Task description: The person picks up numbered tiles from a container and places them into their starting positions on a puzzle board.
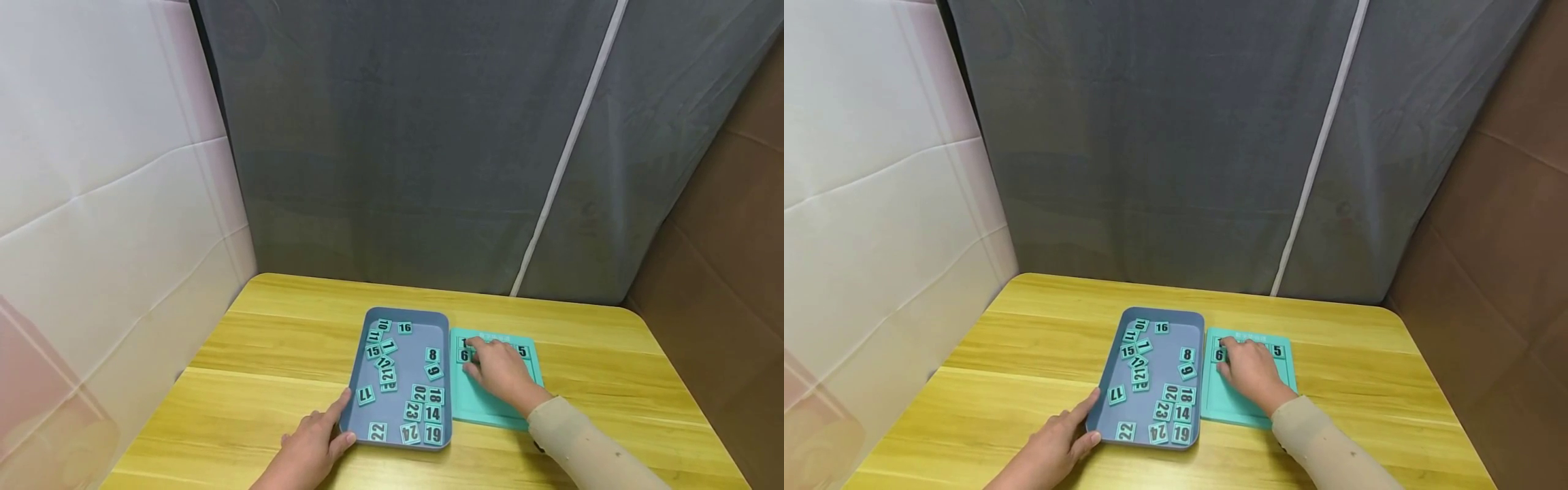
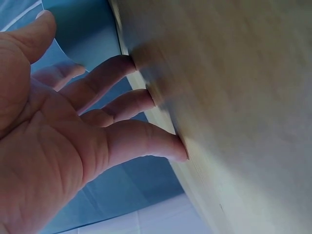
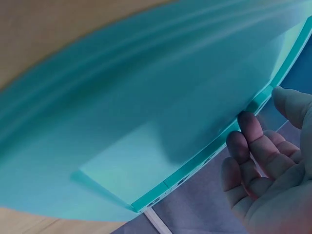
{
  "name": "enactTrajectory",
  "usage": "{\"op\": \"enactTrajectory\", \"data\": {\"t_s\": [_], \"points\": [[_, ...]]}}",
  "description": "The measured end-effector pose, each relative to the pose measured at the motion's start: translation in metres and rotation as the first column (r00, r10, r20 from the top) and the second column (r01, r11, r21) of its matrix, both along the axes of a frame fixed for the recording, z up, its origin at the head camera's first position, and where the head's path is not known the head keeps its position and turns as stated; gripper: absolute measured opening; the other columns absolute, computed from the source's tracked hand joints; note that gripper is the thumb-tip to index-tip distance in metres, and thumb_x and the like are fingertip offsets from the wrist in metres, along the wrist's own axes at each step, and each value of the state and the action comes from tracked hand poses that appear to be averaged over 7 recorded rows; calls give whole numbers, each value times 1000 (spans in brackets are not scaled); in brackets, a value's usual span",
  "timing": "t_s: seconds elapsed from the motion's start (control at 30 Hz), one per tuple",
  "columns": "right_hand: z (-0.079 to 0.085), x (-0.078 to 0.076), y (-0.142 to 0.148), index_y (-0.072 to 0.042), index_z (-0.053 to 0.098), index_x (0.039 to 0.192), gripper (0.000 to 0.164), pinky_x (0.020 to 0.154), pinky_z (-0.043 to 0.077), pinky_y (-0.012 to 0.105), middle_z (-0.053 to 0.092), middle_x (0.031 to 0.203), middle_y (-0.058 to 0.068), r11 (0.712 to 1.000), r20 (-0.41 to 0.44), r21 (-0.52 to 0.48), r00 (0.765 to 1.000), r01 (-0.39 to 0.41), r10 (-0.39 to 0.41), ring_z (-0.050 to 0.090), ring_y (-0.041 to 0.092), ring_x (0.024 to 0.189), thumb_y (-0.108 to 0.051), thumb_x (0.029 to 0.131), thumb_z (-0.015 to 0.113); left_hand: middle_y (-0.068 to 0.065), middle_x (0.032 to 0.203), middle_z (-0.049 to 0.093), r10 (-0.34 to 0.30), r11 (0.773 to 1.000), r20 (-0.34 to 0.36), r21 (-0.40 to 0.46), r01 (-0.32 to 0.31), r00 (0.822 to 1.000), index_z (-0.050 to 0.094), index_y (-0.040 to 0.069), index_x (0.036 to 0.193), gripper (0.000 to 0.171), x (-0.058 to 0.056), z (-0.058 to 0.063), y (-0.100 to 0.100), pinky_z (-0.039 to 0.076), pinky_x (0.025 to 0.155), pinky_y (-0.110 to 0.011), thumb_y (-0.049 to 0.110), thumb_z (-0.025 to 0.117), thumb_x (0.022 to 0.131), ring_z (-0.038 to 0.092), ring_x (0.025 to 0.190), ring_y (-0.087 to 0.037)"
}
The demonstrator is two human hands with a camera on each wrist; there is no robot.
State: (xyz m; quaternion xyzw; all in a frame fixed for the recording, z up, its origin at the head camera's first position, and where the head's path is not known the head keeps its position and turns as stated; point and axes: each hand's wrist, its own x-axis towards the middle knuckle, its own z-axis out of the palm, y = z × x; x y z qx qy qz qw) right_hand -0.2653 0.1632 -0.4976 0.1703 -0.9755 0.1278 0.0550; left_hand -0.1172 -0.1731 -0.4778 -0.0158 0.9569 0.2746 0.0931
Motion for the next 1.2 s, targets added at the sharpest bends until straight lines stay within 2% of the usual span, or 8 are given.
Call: {"op": "enactTrajectory", "data": {"t_s": [0.27,0.87,1.2], "points": [[0,1,1,-9,69,134,44,97,58,52,81,97,3,1000,-15,-2,1000,-9,9,72,29,96,-30,96,82,-29,146,63,-4,1000,-13,-1,4,1000,44,21,165,73,1,-1,0,36,98,-92,35,75,100,53,140,-56],[0,0,3,-10,69,136,46,99,58,53,82,101,4,1000,24,-14,1000,16,-16,72,29,98,-31,97,81,-29,139,66,-9,1000,-21,-13,8,1000,45,21,164,73,1,0,1,41,96,-87,36,75,99,60,132,-50],[1,0,2,-10,69,134,45,97,60,51,82,103,5,999,30,-35,999,15,-14,73,28,100,-31,97,82,-30,142,64,-7,1000,-17,-14,7,1000,45,22,165,74,1,1,2,40,97,-88,37,75,99,57,136,-52]]}}
